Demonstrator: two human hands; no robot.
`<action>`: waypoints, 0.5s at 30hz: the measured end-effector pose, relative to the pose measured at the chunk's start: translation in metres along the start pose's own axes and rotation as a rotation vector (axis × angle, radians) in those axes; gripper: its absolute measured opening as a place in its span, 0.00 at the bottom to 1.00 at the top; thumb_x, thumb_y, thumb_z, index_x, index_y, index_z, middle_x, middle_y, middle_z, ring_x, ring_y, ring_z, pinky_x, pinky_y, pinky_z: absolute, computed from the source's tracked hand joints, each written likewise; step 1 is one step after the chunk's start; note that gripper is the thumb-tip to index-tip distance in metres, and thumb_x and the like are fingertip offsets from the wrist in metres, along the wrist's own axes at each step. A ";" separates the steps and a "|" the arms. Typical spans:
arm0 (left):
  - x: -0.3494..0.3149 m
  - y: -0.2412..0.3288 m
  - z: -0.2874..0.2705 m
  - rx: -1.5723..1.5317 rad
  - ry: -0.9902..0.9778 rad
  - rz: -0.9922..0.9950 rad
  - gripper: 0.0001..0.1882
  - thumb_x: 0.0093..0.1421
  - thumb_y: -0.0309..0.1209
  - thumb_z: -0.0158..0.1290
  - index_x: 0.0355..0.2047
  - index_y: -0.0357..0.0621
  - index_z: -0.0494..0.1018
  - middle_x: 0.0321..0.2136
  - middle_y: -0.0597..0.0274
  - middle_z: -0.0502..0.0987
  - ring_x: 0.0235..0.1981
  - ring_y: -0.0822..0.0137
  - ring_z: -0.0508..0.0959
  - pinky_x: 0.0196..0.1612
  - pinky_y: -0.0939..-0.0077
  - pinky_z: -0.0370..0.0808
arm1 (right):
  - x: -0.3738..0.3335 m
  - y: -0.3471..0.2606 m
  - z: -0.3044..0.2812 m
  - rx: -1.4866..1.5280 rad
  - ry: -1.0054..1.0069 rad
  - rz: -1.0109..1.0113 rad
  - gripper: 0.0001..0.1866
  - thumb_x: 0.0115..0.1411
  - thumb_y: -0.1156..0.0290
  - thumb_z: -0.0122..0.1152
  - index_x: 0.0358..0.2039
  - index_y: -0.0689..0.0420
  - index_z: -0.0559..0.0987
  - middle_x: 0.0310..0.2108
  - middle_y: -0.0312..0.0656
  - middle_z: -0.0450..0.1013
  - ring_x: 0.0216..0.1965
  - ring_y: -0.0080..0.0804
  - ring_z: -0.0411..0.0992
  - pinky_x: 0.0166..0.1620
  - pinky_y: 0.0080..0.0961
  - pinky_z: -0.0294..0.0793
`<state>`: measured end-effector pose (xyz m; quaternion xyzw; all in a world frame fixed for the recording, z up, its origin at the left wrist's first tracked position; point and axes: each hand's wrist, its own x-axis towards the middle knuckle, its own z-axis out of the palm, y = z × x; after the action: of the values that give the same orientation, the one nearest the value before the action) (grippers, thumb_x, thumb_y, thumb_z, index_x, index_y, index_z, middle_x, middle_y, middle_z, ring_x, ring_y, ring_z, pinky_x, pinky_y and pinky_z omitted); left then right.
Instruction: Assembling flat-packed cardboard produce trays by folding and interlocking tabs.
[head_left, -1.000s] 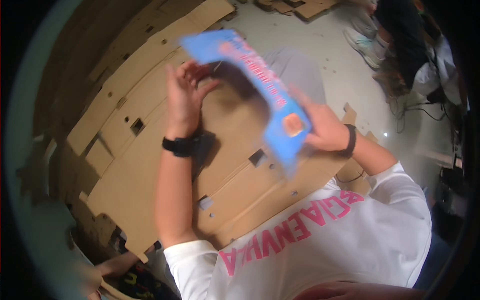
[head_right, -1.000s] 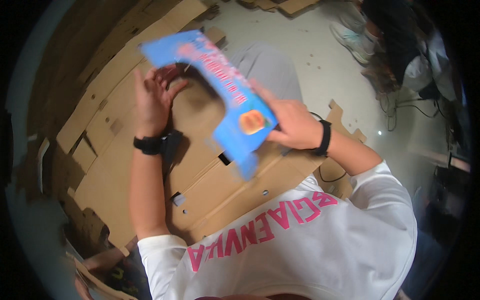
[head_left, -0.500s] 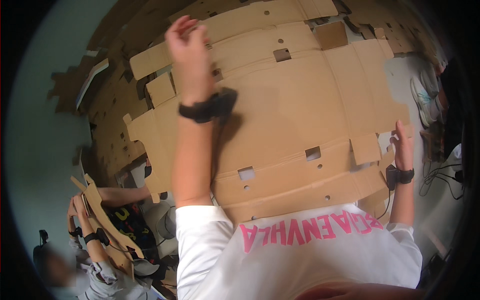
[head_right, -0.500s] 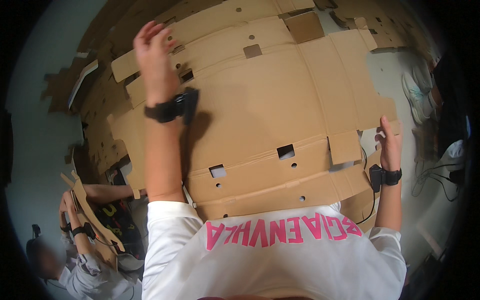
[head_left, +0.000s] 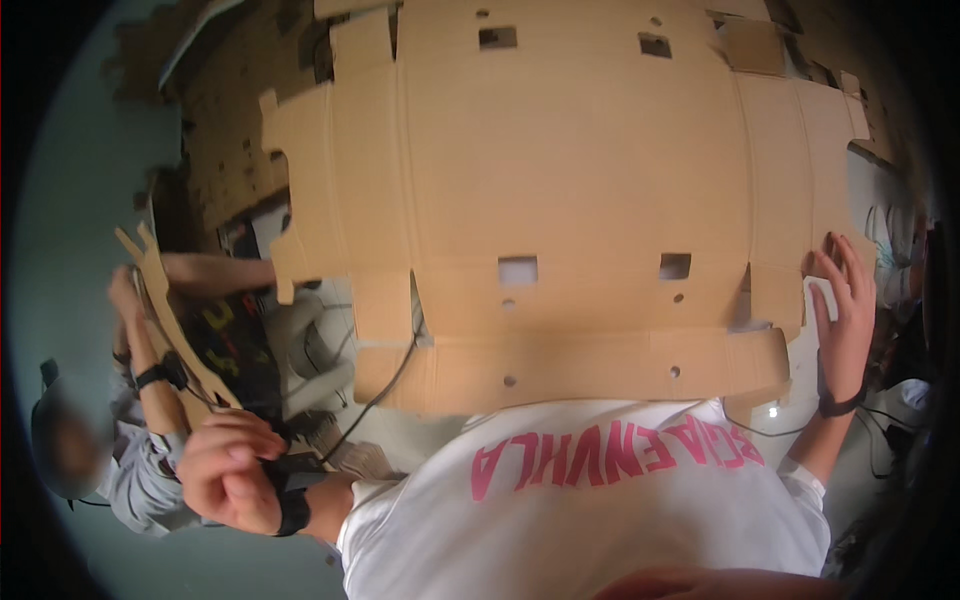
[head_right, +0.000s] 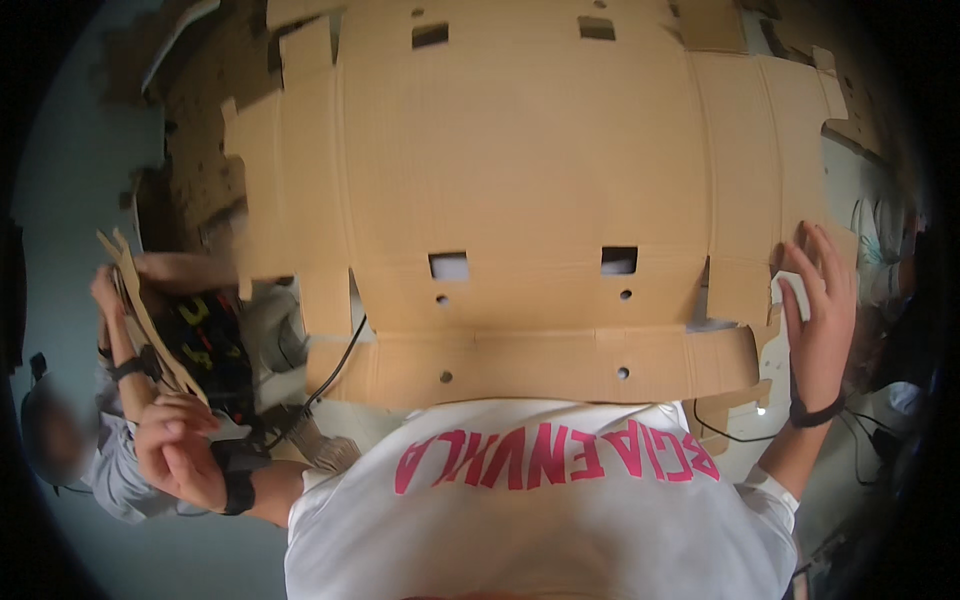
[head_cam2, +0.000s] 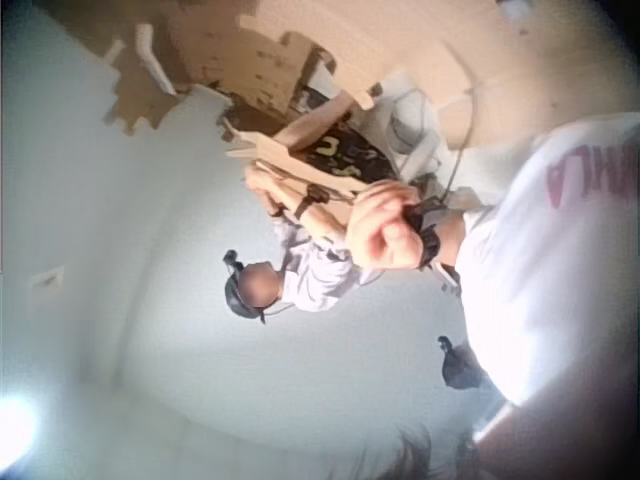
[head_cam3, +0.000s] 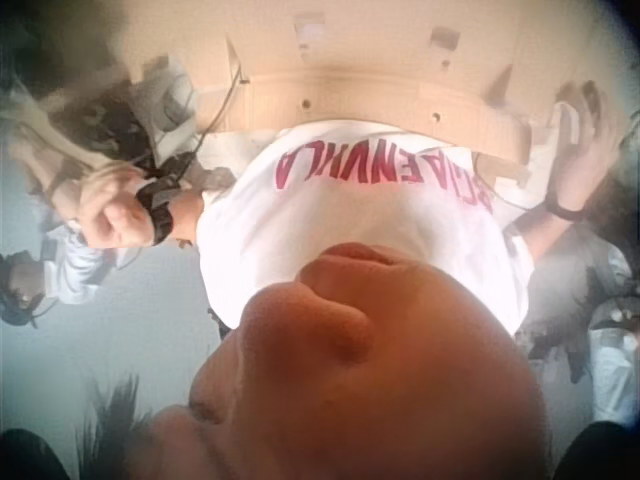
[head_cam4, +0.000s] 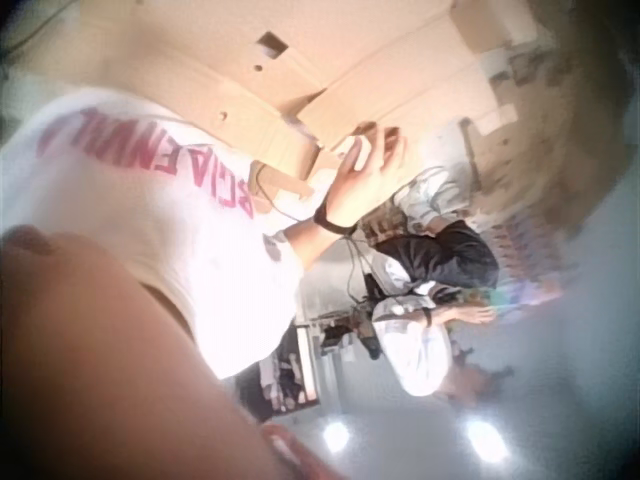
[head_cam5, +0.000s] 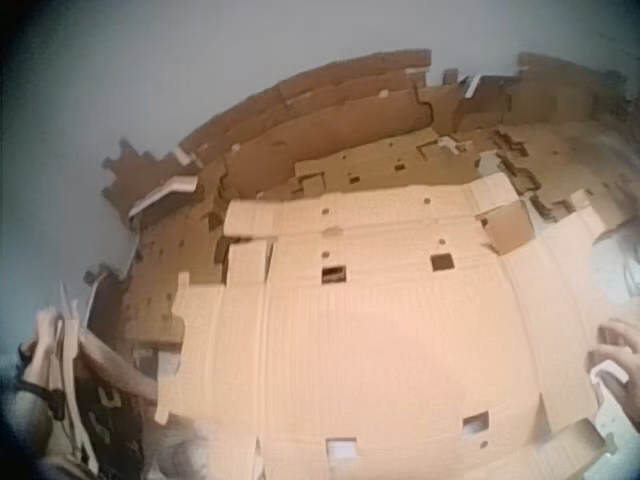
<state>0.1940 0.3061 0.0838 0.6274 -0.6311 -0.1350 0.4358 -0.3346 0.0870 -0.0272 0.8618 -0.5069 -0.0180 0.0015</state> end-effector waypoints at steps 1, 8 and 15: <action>-0.005 0.005 -0.007 -0.024 0.121 -0.026 0.09 0.68 0.35 0.52 0.39 0.42 0.72 0.23 0.60 0.73 0.18 0.67 0.72 0.24 0.74 0.67 | 0.009 0.001 0.000 0.027 -0.020 -0.003 0.24 0.57 0.81 0.64 0.55 0.56 0.78 0.63 0.44 0.70 0.62 0.48 0.68 0.62 0.39 0.68; -0.037 0.008 -0.013 0.022 0.338 -0.367 0.08 0.66 0.29 0.53 0.33 0.34 0.75 0.21 0.60 0.75 0.21 0.72 0.75 0.26 0.81 0.69 | 0.032 0.009 0.005 0.115 -0.065 -0.012 0.21 0.58 0.80 0.63 0.54 0.57 0.79 0.59 0.43 0.71 0.57 0.46 0.70 0.57 0.34 0.73; -0.046 -0.118 0.017 0.373 -0.250 -0.992 0.19 0.69 0.38 0.54 0.42 0.29 0.80 0.31 0.53 0.84 0.33 0.69 0.80 0.41 0.73 0.75 | 0.026 0.029 0.013 0.176 0.009 0.015 0.27 0.56 0.76 0.66 0.58 0.51 0.78 0.65 0.42 0.65 0.62 0.50 0.65 0.64 0.40 0.68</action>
<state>0.2536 0.3209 -0.0289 0.8957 -0.3196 -0.2837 0.1227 -0.3479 0.0502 -0.0399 0.8548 -0.5130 0.0302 -0.0717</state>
